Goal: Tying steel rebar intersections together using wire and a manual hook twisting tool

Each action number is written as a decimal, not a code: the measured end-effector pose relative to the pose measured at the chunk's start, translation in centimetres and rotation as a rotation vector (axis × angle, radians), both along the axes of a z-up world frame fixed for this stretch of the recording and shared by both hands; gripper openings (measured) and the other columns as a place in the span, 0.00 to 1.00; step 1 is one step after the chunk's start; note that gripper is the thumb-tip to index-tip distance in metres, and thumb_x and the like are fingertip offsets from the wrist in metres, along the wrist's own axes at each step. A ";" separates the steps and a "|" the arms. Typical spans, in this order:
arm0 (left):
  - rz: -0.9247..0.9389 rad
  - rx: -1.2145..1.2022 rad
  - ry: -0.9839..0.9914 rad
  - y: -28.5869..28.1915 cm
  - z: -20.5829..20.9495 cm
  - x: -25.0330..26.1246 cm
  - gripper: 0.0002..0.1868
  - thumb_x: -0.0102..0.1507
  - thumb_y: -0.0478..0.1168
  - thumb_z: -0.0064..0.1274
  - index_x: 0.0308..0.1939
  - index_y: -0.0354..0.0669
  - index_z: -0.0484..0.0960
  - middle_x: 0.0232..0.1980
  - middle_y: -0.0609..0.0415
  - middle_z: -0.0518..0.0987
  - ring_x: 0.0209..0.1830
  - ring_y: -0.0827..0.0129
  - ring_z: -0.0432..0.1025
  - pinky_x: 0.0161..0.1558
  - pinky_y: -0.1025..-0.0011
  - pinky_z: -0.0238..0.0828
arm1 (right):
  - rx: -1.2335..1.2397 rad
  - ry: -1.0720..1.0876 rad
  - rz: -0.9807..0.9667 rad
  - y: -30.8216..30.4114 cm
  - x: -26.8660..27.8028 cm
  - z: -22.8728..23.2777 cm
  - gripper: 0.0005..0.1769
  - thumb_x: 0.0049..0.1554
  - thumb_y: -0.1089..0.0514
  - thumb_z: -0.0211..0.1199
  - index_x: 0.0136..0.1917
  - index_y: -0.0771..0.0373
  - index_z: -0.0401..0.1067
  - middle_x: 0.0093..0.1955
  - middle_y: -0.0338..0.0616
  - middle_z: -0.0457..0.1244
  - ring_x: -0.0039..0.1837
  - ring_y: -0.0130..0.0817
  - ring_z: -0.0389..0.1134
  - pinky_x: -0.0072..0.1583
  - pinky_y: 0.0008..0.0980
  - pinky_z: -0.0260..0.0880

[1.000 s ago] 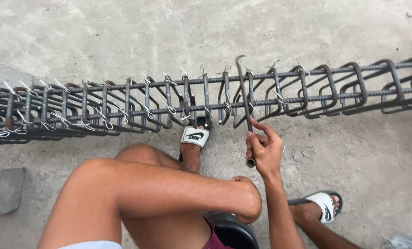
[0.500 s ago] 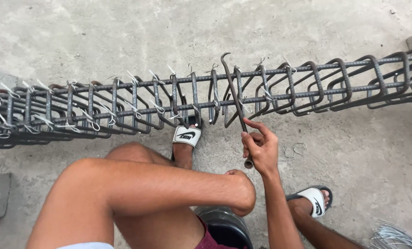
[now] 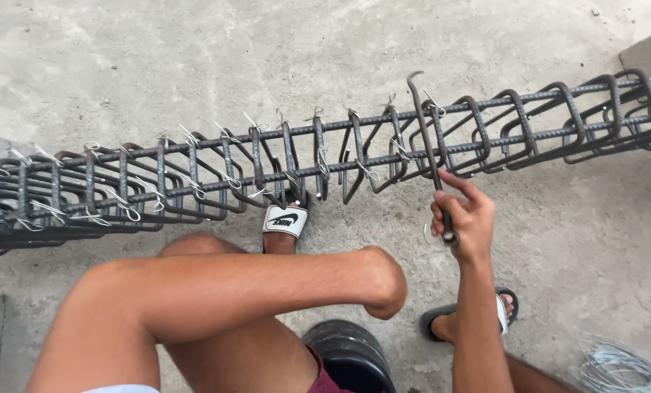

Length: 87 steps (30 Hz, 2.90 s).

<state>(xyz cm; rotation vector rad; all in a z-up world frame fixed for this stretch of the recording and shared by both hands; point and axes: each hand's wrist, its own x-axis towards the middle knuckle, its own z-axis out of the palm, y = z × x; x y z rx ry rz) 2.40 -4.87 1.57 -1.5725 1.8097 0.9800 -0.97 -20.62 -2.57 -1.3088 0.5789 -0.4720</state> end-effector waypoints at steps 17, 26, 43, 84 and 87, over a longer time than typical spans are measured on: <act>0.700 -0.793 0.237 -6.4 9.5 13.9 0.27 0.78 0.49 0.32 0.23 0.53 0.65 0.20 0.65 0.61 0.14 0.77 0.55 0.20 0.80 0.63 | -1.112 0.504 0.262 -14.5 1.0 7.2 0.18 0.67 0.69 0.55 0.69 0.78 0.66 0.28 0.50 0.63 0.25 0.38 0.63 0.22 0.33 0.60; 0.853 -0.898 0.273 -6.5 8.3 17.1 0.20 0.74 0.46 0.36 0.35 0.45 0.80 0.35 0.55 0.78 0.32 0.68 0.73 0.43 0.68 0.77 | -1.501 0.718 0.382 -15.4 1.7 7.2 0.28 0.64 0.61 0.47 0.75 0.73 0.61 0.38 0.62 0.70 0.33 0.60 0.72 0.35 0.54 0.72; 0.868 -0.686 0.794 -9.6 6.3 13.9 0.25 0.73 0.52 0.33 0.20 0.53 0.62 0.20 0.68 0.60 0.17 0.79 0.54 0.20 0.80 0.54 | -1.375 0.462 0.519 -9.3 -1.1 16.1 0.30 0.69 0.41 0.36 0.70 0.60 0.66 0.68 0.53 0.63 0.67 0.48 0.60 0.66 0.56 0.59; 0.970 -0.783 0.514 -7.8 10.8 10.9 0.24 0.64 0.46 0.45 0.12 0.46 0.72 0.13 0.53 0.70 0.19 0.62 0.68 0.32 0.66 0.68 | -1.321 0.354 0.281 -5.5 0.4 9.1 0.11 0.65 0.56 0.48 0.42 0.53 0.68 0.38 0.41 0.69 0.49 0.42 0.74 0.73 0.51 0.56; 0.942 -0.863 0.418 -8.2 9.5 10.8 0.25 0.63 0.48 0.46 0.12 0.46 0.72 0.12 0.51 0.68 0.17 0.54 0.69 0.29 0.63 0.67 | -1.364 0.367 0.227 -5.8 0.7 7.6 0.08 0.61 0.59 0.49 0.41 0.52 0.68 0.36 0.38 0.68 0.48 0.40 0.74 0.71 0.49 0.58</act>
